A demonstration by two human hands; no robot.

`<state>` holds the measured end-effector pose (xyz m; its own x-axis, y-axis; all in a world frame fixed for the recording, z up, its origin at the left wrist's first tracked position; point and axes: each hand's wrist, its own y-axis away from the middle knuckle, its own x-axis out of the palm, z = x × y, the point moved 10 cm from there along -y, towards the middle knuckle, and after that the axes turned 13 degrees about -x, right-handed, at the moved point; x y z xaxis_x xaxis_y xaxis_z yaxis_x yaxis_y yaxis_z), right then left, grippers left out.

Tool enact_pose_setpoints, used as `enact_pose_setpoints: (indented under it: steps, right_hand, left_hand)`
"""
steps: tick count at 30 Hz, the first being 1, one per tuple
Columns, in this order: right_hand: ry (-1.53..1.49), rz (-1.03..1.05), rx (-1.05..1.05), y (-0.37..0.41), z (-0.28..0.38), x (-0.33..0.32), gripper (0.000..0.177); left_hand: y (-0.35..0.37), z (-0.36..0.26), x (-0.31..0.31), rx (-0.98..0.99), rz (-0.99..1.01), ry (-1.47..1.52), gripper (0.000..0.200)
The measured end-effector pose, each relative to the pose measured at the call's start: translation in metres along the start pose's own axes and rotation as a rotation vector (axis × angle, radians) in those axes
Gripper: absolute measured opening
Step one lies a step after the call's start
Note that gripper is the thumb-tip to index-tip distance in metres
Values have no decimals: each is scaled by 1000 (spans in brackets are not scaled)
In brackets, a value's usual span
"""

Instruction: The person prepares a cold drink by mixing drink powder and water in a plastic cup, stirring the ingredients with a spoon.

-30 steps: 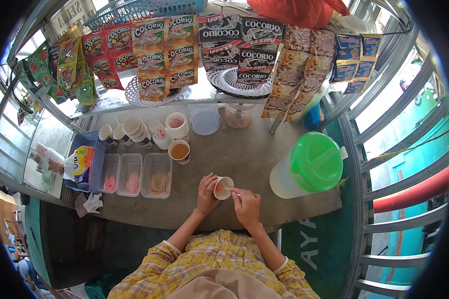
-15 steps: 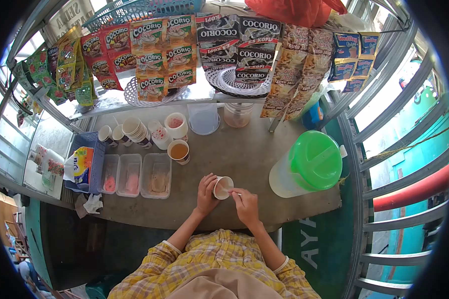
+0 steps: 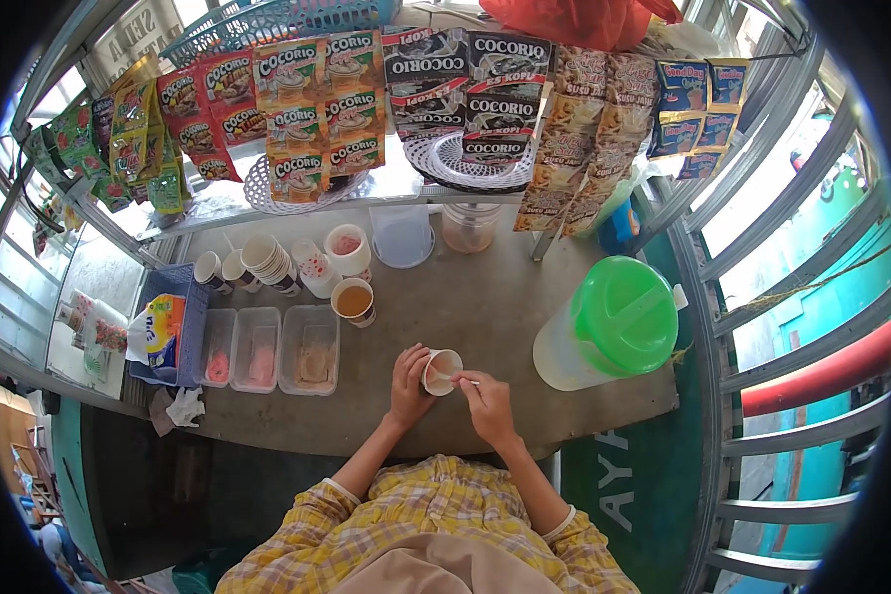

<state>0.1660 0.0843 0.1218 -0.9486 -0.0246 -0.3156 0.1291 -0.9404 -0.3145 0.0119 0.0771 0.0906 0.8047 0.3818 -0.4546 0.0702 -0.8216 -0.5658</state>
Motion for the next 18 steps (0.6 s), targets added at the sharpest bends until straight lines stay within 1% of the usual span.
enact_pose_setpoints:
  steps: [1,4,7,10,13,16,18]
  right_hand:
    - [-132,-27,80,2,-8,2,18]
    - [392,99,-92,-4,23,-2,19]
    - [-91,64,62,3,-15,8,20]
    - [359,37,-114,-5,23,-5,20]
    - [112,117,36,2,-8,6,20]
    - [-117,-3,102,3,-12,3,19]
    - [176,87,-3,-1,8,1,19]
  left_hand:
    - [0,0,0,0,-3,-3,73]
    - [0,0,0,2,-10,0,74]
    - [-1,-1,-1,2,-11,5,74]
    - [-1,-2,-1,-1,-12,0,74]
    - [-1,0,-1,-3,-11,-2,74]
    - [0,0,0,-1,-13,-10,74]
    - [0,0,0,-3,-10,-13,74]
